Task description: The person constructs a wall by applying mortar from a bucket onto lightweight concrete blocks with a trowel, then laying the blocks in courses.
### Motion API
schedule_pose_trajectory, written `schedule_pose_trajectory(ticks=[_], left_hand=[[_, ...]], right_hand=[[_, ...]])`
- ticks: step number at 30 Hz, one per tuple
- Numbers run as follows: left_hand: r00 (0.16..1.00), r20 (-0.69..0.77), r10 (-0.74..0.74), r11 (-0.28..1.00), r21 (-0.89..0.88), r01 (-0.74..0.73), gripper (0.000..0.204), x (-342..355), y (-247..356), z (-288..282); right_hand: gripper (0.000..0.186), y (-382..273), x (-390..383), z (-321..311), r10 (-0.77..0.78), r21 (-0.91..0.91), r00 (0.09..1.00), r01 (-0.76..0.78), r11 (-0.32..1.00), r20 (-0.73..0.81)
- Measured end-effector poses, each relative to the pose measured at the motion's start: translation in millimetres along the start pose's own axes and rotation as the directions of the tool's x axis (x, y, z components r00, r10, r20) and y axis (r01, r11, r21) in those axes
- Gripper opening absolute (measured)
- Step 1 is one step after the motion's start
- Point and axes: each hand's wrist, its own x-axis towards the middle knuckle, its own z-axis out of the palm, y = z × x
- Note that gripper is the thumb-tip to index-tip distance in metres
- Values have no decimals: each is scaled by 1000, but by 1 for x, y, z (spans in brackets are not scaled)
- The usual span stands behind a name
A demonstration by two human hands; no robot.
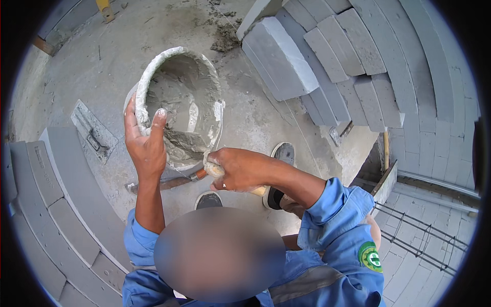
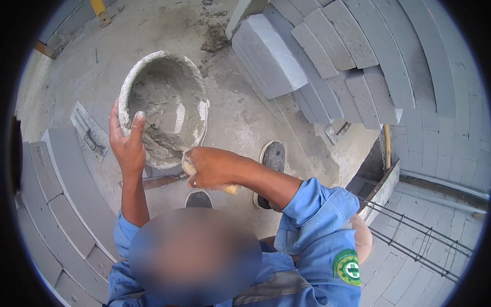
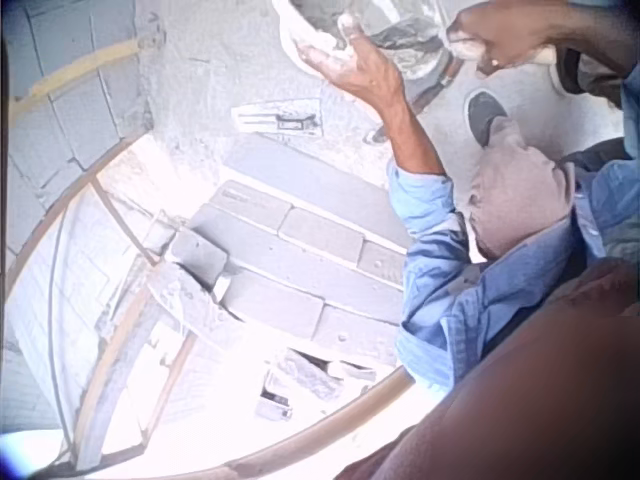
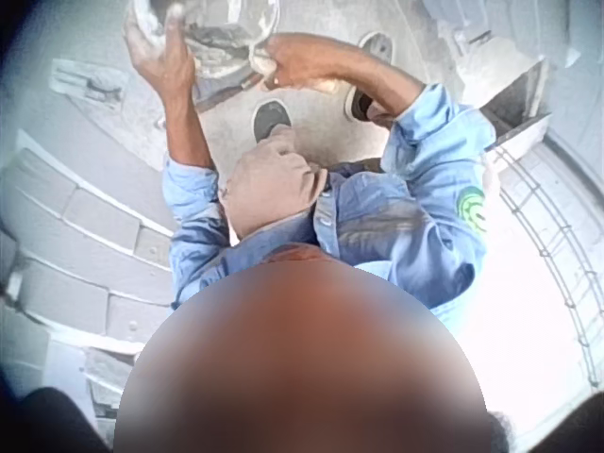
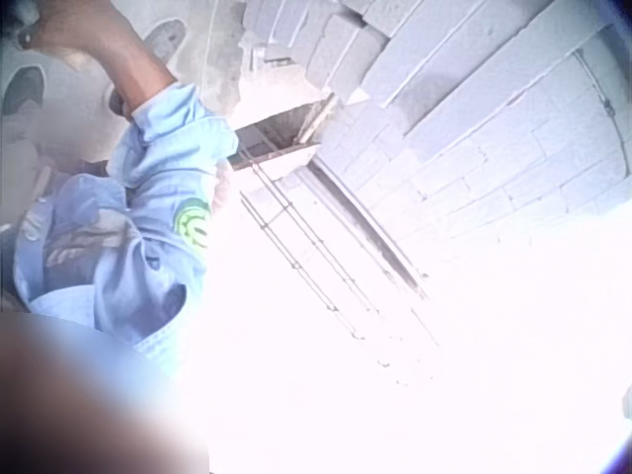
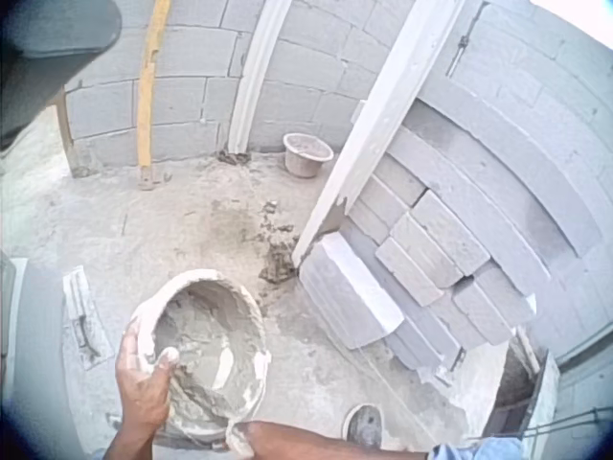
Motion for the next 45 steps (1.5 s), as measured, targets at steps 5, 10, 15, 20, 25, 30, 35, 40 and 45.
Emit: schedule_pose_trajectory(ticks=[5, 10, 15, 20, 25, 30, 35, 40, 45], left_hand=[[1000, 23, -14, 993, 117, 11, 58, 6, 1, 6], [999, 12, -36, 995, 91, 35, 59, 7, -7, 1], [999, 25, -23, 995, 98, 20, 65, 23, -25, -22], [991, 67, -116, 993, 2, 116, 67, 71, -63, -79], [931, 116, -347, 910, -199, 364, 73, 104, -102, -134], [923, 76, -376, 882, -276, 382, 47, 121, -127, -151], [894, 49, -444, 829, -355, 431, 52, 121, -133, -154], [878, 19, -478, 748, -516, 418, 70, 66, -106, -133], [765, -407, -500, 866, -224, 446, 87, -36, -99, -117]], right_hand=[[37, 13, -8, -10, -74, 284, 996, 59, 957, 43], [28, 48, 12, 17, -176, 874, 984, 82, 479, 5], [42, 63, 13, 43, -266, 959, 961, 147, 243, -80], [39, 80, -13, 44, -312, 963, 926, 254, 91, -214], [41, 102, -111, 1, -143, 944, 973, 212, 254, -180], [40, 139, -198, -33, 96, 887, 976, 133, 442, -194], [39, 205, -248, -24, 207, 911, 951, 135, 389, -229], [40, 287, -266, -5, 208, 898, 908, 283, 337, -365], [33, 361, -248, -7, 303, 802, 825, 268, 534, -477]])
